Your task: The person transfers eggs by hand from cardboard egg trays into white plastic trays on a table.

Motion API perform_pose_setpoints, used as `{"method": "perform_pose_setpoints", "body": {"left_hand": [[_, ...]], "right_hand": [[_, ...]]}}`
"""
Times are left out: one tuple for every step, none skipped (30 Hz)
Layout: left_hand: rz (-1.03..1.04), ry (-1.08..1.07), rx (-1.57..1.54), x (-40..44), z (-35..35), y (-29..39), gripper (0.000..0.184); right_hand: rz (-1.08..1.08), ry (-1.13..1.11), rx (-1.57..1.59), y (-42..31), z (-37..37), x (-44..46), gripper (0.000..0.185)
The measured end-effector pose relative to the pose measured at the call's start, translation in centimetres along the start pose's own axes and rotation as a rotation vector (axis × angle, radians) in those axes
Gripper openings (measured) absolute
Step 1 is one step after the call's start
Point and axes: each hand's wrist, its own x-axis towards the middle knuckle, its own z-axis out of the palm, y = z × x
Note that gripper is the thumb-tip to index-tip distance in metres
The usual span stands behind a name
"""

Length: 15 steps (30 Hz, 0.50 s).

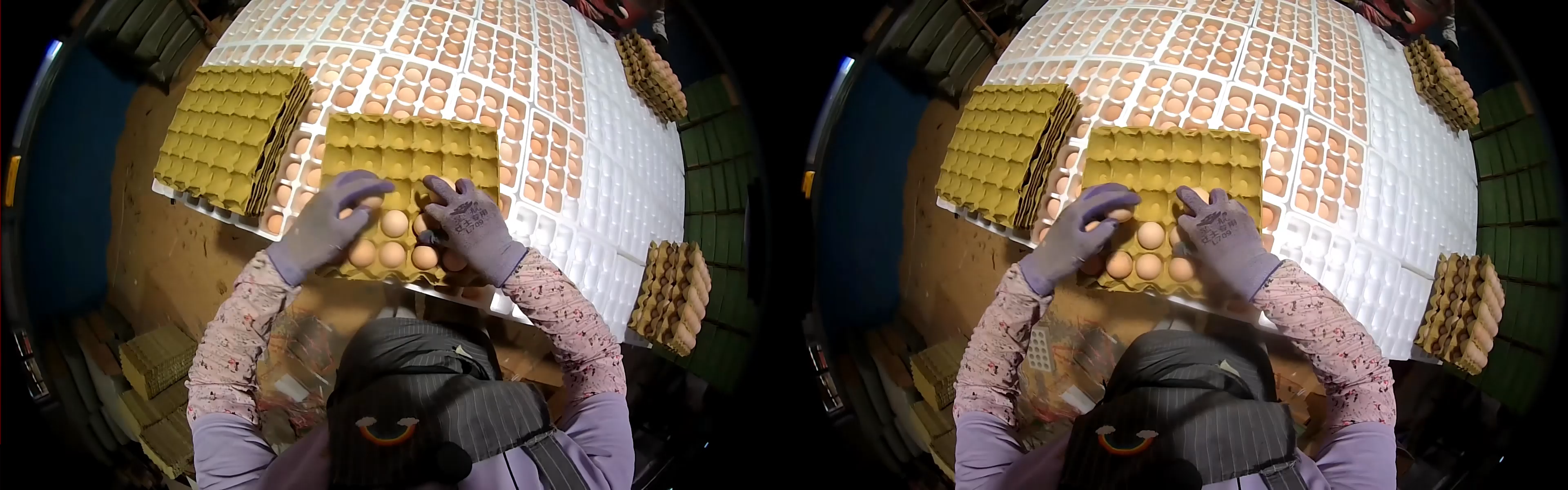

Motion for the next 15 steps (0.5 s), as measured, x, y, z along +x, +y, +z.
{"method": "perform_pose_setpoints", "body": {"left_hand": [[0.208,0.032,0.455,0.4,1.0,0.1,0.039],[0.307,0.067,0.732,0.5,2.3,0.5,0.039],[0.271,0.073,0.988,0.7,3.7,0.6,0.039],[0.215,0.034,1.130,1.3,4.5,0.7,0.040],[0.158,-0.007,1.270,1.7,5.2,0.9,0.041],[0.153,0.015,1.108,1.8,5.0,1.4,0.040],[0.148,0.032,0.951,1.7,4.1,1.9,0.038],[0.086,0.053,0.554,1.8,3.3,2.2,0.037],[0.090,-0.010,0.174,2.1,2.6,1.2,0.042],[-0.153,-0.247,-0.289,2.2,1.6,1.3,0.049],[-0.234,-0.229,-0.479,2.0,2.7,1.4,0.056],[-0.315,-0.196,-0.679,1.7,3.9,2.2,0.062],[-0.392,-0.151,-0.869,1.4,5.1,3.0,0.069],[-0.353,-0.171,-0.808,1.9,6.1,3.7,0.069],[-0.315,-0.201,-0.753,2.6,7.2,4.3,0.069]], "right_hand": [[0.048,0.051,0.131,0.5,-0.1,-0.4,0.036],[0.099,0.101,0.262,1.0,-0.2,-1.0,0.038],[0.253,0.033,0.713,1.5,-1.0,-1.8,0.038],[0.317,0.082,1.086,2.9,0.2,-3.0,0.044],[0.379,0.139,1.461,3.9,1.4,-4.4,0.049],[0.679,0.050,1.574,2.5,-2.2,-5.5,0.057],[0.738,-0.004,1.538,2.4,-3.4,-7.1,0.059],[0.633,0.109,1.593,2.6,-2.6,-8.7,0.060],[0.520,0.221,1.645,2.7,-1.7,-10.2,0.061],[0.521,0.237,1.660,3.0,-1.1,-11.5,0.061],[0.521,0.254,1.674,3.2,-0.6,-12.8,0.060],[0.521,0.270,1.688,3.4,0.0,-14.1,0.060],[0.542,0.277,1.615,3.6,-0.1,-15.2,0.059],[0.596,0.263,1.708,4.2,0.4,-16.4,0.059],[0.649,0.260,1.790,5.0,1.1,-17.2,0.060]]}}
